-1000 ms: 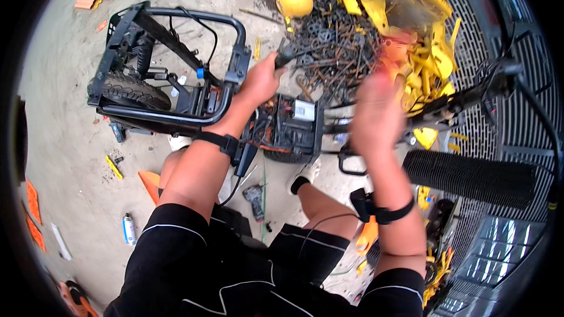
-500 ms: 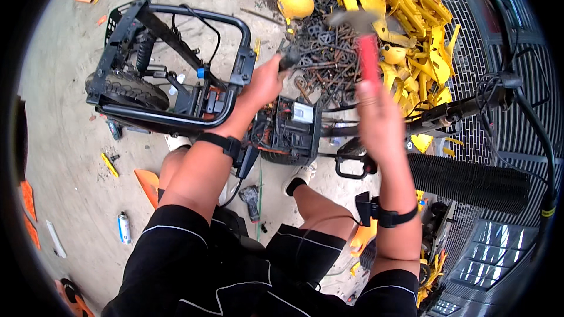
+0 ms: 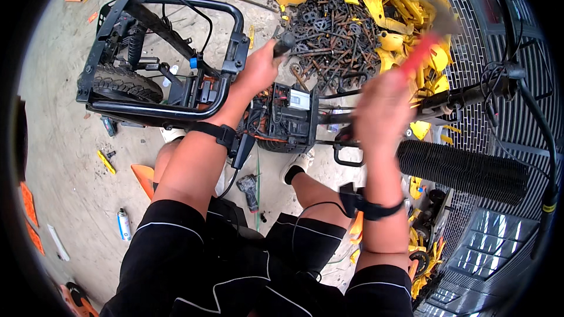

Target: The person uses a hammer and a screwdriver to strike and pry components on the frame of an electric motorcycle while seated. They manipulate a red-handled hammer and a black-handled screwdriver to work on the internal chassis parts.

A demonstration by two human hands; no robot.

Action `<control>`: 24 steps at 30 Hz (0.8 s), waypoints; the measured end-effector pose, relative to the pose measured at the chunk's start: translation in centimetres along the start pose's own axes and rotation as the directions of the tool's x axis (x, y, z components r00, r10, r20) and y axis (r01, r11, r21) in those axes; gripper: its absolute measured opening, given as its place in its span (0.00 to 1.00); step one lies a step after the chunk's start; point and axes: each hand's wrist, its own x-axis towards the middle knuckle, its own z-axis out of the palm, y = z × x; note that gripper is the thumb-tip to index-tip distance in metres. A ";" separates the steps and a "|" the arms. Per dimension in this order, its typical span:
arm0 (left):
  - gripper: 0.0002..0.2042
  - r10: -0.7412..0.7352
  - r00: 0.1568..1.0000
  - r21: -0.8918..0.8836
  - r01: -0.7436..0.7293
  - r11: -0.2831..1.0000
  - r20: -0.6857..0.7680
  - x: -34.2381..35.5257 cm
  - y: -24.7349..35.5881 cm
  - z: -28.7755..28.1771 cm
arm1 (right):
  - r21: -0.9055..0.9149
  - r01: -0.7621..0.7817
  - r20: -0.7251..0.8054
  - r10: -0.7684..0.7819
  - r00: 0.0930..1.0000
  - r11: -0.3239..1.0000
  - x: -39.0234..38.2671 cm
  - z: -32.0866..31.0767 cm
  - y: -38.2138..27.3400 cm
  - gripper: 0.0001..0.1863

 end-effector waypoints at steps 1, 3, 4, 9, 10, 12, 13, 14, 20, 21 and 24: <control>0.15 0.016 1.000 -0.003 -0.016 1.000 0.020 0.5 0.9 0.9 | -0.524 0.214 0.092 -0.195 0.976 0.824 -0.3 0.4 5.0 0.24; 0.16 -0.020 0.999 -0.124 0.015 0.992 -0.035 0.5 -0.2 1.8 | -0.367 0.086 0.346 0.050 0.937 0.926 -0.5 2.0 3.2 0.24; 0.17 -0.092 0.994 0.012 0.091 0.996 0.051 0.0 -1.0 2.1 | -0.331 -0.014 0.294 0.117 0.949 0.944 0.4 0.8 2.0 0.25; 0.18 -0.223 0.971 0.159 0.208 0.965 0.084 -1.1 -2.9 1.0 | 0.273 0.023 0.030 -0.033 0.999 0.962 1.7 -2.9 -5.0 0.19; 0.17 -0.245 0.963 0.111 0.232 0.966 0.115 -1.2 -2.1 1.0 | 0.319 -0.002 0.015 -0.003 1.000 0.948 1.1 -3.2 -4.8 0.20; 0.16 -0.208 0.965 0.012 0.208 0.978 0.163 -1.7 0.3 1.0 | 0.374 -0.083 0.013 0.084 0.996 0.924 -0.8 -3.6 -3.1 0.20; 0.15 -0.153 0.972 -0.047 0.163 0.985 0.176 -2.3 1.7 1.3 | 0.362 -0.141 0.059 0.128 0.990 0.922 -1.7 -3.8 -1.3 0.20; 0.15 -0.162 0.958 0.006 0.165 0.986 0.235 -2.8 3.3 1.5 | 0.341 -0.212 0.090 0.193 0.977 0.916 -2.8 -3.8 0.4 0.20; 0.13 0.037 0.922 -0.009 -0.036 0.999 0.386 -7.3 6.6 3.0 | 0.409 -0.514 0.194 0.479 0.856 0.754 -8.2 -1.3 10.8 0.19; 0.13 0.036 0.921 -0.005 -0.037 0.999 0.387 -7.3 6.7 2.7 | 0.442 -0.533 0.195 0.503 0.842 0.721 -8.6 -0.7 11.9 0.19; 0.15 0.034 0.939 0.055 -0.056 0.997 0.341 -7.0 6.1 1.8 | 0.541 -0.594 0.223 0.579 0.784 0.596 -9.6 1.3 15.1 0.19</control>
